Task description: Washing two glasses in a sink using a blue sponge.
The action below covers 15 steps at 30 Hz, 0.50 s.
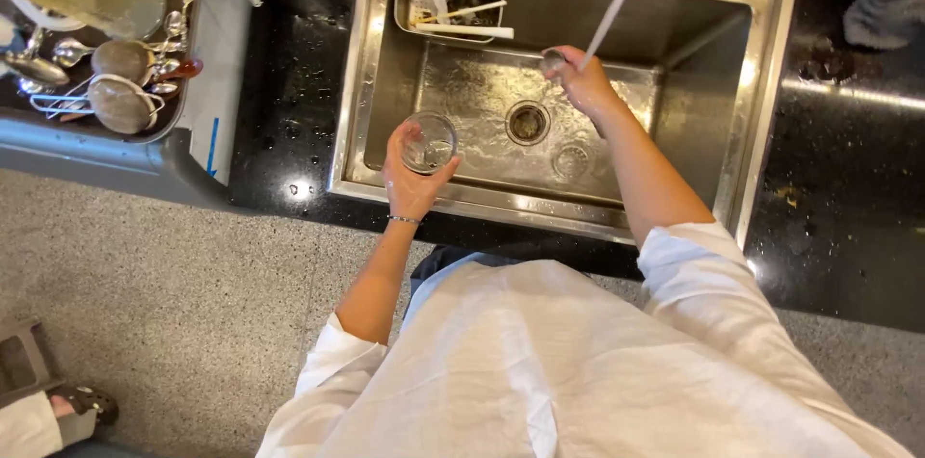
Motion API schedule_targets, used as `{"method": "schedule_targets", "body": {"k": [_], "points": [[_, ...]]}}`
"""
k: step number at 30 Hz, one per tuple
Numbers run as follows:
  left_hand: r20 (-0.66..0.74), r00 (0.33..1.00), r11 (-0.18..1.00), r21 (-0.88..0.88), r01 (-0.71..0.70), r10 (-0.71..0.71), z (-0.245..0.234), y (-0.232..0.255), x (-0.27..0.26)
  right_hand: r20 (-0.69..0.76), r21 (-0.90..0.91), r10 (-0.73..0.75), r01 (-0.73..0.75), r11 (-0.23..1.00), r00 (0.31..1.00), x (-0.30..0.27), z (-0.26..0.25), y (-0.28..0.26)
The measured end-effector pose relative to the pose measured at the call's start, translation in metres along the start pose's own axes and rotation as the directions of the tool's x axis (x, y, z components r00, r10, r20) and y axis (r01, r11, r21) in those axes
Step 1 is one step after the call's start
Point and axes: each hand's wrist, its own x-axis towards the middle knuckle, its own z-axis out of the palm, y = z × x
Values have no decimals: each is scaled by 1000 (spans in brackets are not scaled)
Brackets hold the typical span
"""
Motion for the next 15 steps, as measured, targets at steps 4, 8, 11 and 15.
{"method": "schedule_targets", "body": {"k": [4,8,11,15], "points": [[-26,1000,998,70,0,2,-2,-1,0,-145,32,-7,12,999,989,4,5,-16],[-22,1000,989,148,12,-9,-5,-2,-2,-61,-238,-155,136,962,986,41,-12,18],[-50,999,992,127,-8,15,-3,-7,-1,23,-549,-262,231,803,965,19,-13,-25],[-48,999,997,80,-22,26,-9,-8,-4,57,-522,-120,132,843,991,1,-1,-70]]}}
